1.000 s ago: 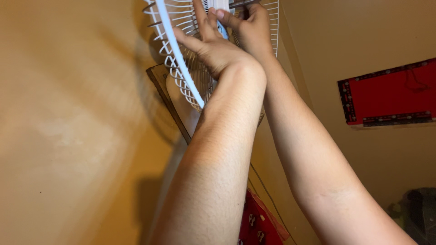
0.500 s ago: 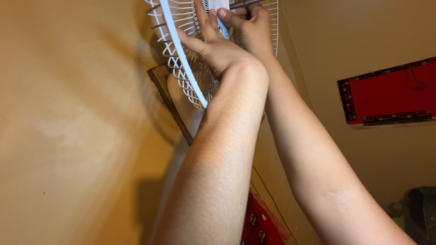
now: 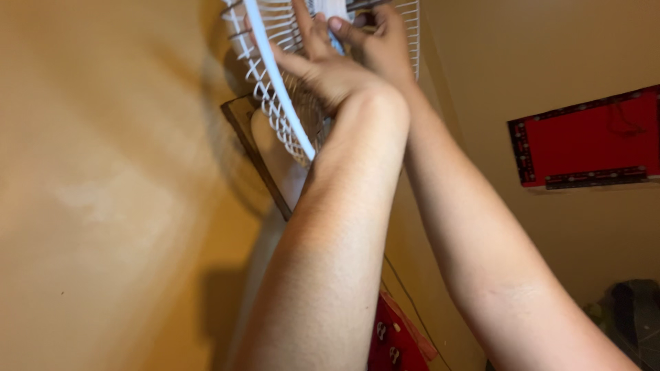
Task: The person assembles a wall-mounted fan by attaching the front grille, inserting the fan blade, and securing the rear grille. The person uses a red cloth to wipe the fan blade before installation. The fan is mounted on a beige wall in a cluttered room.
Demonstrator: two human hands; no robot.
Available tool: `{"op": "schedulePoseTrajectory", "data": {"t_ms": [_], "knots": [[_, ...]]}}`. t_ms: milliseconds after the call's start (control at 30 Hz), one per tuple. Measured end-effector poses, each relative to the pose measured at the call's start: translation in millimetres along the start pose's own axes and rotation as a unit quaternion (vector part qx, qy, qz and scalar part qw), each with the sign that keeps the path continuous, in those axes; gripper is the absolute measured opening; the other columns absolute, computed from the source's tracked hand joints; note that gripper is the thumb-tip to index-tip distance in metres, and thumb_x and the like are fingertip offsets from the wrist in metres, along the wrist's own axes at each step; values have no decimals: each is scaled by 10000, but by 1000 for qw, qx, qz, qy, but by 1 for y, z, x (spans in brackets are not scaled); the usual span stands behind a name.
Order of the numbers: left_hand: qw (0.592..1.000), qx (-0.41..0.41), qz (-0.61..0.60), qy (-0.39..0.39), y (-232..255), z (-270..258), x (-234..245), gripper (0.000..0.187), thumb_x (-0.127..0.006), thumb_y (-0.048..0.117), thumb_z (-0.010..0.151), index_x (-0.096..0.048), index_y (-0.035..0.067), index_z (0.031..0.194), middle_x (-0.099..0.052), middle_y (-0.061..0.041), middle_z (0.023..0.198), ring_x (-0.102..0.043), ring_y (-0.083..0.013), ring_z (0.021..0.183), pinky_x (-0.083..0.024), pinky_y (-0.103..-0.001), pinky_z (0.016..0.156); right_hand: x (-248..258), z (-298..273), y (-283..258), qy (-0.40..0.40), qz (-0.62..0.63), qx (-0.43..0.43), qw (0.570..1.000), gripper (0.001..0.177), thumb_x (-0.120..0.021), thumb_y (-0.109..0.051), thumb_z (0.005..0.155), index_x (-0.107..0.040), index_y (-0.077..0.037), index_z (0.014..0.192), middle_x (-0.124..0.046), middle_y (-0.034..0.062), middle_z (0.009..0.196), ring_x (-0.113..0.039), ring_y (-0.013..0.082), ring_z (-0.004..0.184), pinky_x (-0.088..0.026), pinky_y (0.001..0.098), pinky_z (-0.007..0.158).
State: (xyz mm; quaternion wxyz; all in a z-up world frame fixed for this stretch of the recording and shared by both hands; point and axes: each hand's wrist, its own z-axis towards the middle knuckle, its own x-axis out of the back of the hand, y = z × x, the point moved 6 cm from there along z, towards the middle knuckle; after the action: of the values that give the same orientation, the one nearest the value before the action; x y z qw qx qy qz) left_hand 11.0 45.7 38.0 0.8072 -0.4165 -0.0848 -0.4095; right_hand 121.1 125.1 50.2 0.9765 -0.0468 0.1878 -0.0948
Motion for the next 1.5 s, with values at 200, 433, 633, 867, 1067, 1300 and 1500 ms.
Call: {"op": "schedulePoseTrajectory", "data": {"t_ms": [200,433,633,867,1067,1300,1500], "knots": [[1000,-31,-1,2,9,-3,-4,1306,-974,311,576,-223,177,1636,134,-106,1741,198,-517,1504,-186,-897,987,-24,-29,-46,55,-131,-170,975,666,-770,-374,920,-485,-20,1406,-619,165,1404,-714,195,1231,-613,394,927],[999,-29,-35,7,8,-3,0,1209,-903,392,654,-244,129,1633,66,-135,1731,186,-474,1487,-142,-873,959,-74,-53,-70,-147,-130,-312,930,966,-662,-568,862,-99,-351,1617,-110,-64,1710,-72,158,1580,-339,423,1197],[1000,19,2,6,4,5,-5,1360,-964,313,555,-145,170,1631,138,-28,1698,204,-451,1497,-169,-896,980,-64,-49,-58,-120,-108,-281,946,1037,-785,-523,828,-160,-288,1621,-259,-7,1696,-229,195,1558,-372,430,1183],[995,-43,-85,17,1,-2,2,1164,-948,196,674,-257,188,1612,129,-42,1719,151,-478,1496,-146,-900,965,-67,-47,-55,-82,-44,-261,961,1113,-838,-445,755,-165,-200,1608,-372,21,1637,-413,198,1511,-442,394,1116],[998,-56,-5,-10,-6,-3,0,1141,-980,305,624,-415,127,1599,37,-129,1760,158,-471,1558,-167,-909,978,-61,-35,-25,-159,-174,-288,928,852,-727,-478,936,-280,-179,1597,-260,24,1644,-250,205,1474,-304,379,1153],[997,-23,45,61,-16,1,-1,1436,-1001,456,418,-273,198,1629,-14,-131,1739,58,-483,1542,-97,-887,1011,0,2,-5,-14,-96,-143,985,670,-792,-373,927,-527,77,1348,-689,151,1236,-788,228,902,-664,361,741],[997,-51,7,60,-31,14,-26,1536,-1060,350,388,-141,327,1619,93,-45,1718,-2,-497,1528,-130,-852,1019,10,-3,16,-14,-118,-192,974,437,-781,-294,916,-629,32,1165,-706,86,914,-622,151,708,-513,311,589]]}}
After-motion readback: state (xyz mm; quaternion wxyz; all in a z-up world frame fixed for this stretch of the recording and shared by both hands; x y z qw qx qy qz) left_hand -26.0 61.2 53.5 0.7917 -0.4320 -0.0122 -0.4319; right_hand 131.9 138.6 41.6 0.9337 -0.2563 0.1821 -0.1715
